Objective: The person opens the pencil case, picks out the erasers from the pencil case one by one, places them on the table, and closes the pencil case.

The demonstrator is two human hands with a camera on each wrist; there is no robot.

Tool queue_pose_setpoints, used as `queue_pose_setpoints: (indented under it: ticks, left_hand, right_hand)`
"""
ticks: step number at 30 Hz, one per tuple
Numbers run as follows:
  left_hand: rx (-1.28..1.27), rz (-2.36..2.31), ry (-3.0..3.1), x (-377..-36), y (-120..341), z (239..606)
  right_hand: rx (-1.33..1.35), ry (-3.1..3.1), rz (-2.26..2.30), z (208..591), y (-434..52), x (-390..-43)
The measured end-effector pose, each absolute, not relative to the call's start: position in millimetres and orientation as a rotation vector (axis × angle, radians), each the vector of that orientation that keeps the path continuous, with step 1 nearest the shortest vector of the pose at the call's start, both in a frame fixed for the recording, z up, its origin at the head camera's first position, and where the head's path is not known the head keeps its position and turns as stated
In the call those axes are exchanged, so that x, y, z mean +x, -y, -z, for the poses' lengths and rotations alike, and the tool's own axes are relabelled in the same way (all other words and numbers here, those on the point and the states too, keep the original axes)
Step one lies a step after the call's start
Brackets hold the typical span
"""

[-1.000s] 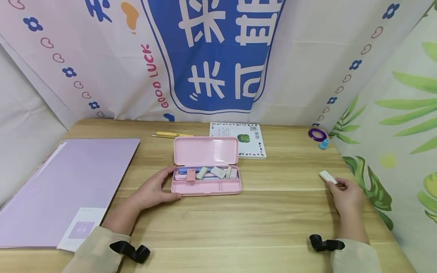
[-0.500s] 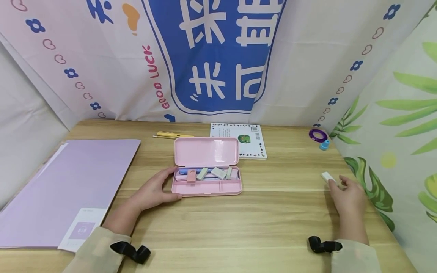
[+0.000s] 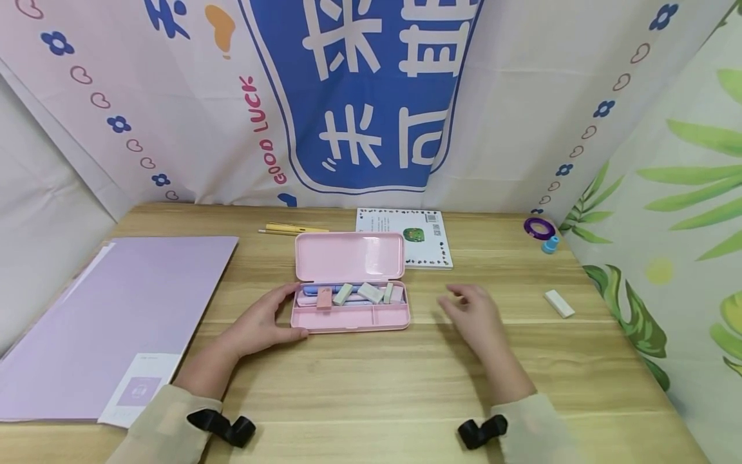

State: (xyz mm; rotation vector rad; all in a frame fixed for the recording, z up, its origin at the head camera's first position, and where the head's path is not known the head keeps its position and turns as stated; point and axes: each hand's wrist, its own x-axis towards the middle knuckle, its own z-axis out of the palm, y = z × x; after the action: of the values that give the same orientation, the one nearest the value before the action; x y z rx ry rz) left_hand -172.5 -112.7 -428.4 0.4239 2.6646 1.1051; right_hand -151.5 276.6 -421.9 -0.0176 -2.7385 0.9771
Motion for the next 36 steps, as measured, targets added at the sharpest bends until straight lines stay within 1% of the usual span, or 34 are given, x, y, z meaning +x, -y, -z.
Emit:
queue_pose_setpoints:
  ticks: [6, 12, 21, 36]
  left_hand:
    - [0.429, -1.103, -2.669, -172.1, 113.2, 428.0]
    - [0.432, -1.103, -2.669, -172.6, 112.3, 427.4]
    - [0.432, -1.108, -2.663, -172.1, 113.0, 427.8]
    - [0.422, -1.11, -2.664, -171.6, 113.7, 428.3]
  right_hand:
    - [0.206, 2.772, -0.994, 421.9, -229.6, -156.5]
    - [0.309, 2.833, -0.897, 422.5, -210.9, -162.4]
    - [0.336, 2.867, -0.807, 422.9, -205.8, -167.3]
    - [0.331, 2.875, -0.929, 418.6, -220.7, -162.2]
